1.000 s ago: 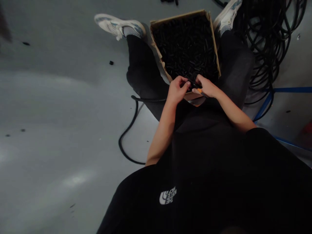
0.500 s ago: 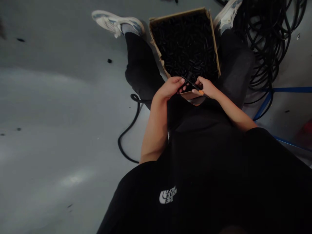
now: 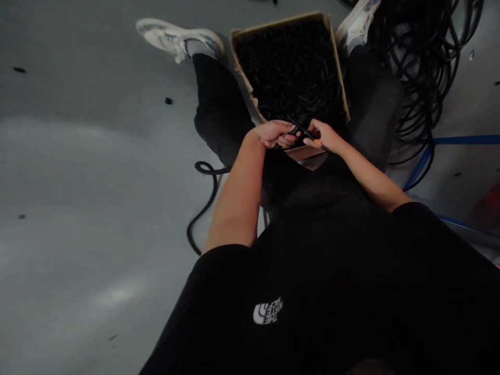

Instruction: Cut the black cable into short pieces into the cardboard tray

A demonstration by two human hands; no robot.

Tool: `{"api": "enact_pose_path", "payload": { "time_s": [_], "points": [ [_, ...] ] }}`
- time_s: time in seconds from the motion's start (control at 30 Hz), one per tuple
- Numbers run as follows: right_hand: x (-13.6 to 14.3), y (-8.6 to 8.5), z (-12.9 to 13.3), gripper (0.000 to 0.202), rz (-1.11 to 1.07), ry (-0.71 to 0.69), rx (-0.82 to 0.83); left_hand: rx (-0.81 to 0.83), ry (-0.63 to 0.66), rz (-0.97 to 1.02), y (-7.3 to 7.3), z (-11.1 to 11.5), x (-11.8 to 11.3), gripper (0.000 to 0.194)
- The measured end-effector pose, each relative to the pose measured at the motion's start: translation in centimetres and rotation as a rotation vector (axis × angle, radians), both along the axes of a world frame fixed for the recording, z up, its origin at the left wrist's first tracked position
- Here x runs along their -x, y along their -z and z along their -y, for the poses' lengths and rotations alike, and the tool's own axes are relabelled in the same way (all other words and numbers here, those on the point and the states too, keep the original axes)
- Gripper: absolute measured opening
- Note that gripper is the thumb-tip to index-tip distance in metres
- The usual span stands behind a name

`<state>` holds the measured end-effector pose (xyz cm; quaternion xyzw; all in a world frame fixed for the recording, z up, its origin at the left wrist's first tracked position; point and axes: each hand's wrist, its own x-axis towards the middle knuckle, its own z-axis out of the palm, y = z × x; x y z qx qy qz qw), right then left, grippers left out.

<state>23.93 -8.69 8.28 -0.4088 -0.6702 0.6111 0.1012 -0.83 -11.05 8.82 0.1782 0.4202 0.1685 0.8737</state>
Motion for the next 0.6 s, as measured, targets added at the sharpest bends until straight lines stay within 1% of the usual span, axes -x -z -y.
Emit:
{"api": "enact_pose_path", "payload": {
  "time_s": [0.1,0.17,0.27,0.43,0.5,0.6],
  "points": [
    [0.1,0.9,-0.3,0.048,0.055,-0.008,0.01,0.003,0.018,-0.066,-0.1,-0.1,-0.8,0.023],
    [0.0,1.1,-0.6,0.044,0.118,0.007,-0.005,-0.02,-0.009,-0.136,-0.1,-0.1,-1.2,0.026],
    [0.0,0.5,-0.7,0.039,0.201,0.04,-0.032,-0.053,-0.05,-0.254,0.2,-0.4,-1.2,0.029],
    [0.5,-0.9,-0.5,0.035,0.249,0.082,-0.003,-0.058,-0.069,-0.441,0.9,-0.7,-1.4,0.023],
    [0.6,-1.3,-0.4,0.035,0.263,0.119,0.025,-0.091,-0.111,-0.49,0.8,-0.9,-1.5,0.022],
    [0.2,-1.7,-0.3,0.034,0.293,0.151,0.046,-0.197,-0.226,-0.556,0.2,-1.1,-1.1,0.022]
  ]
}}
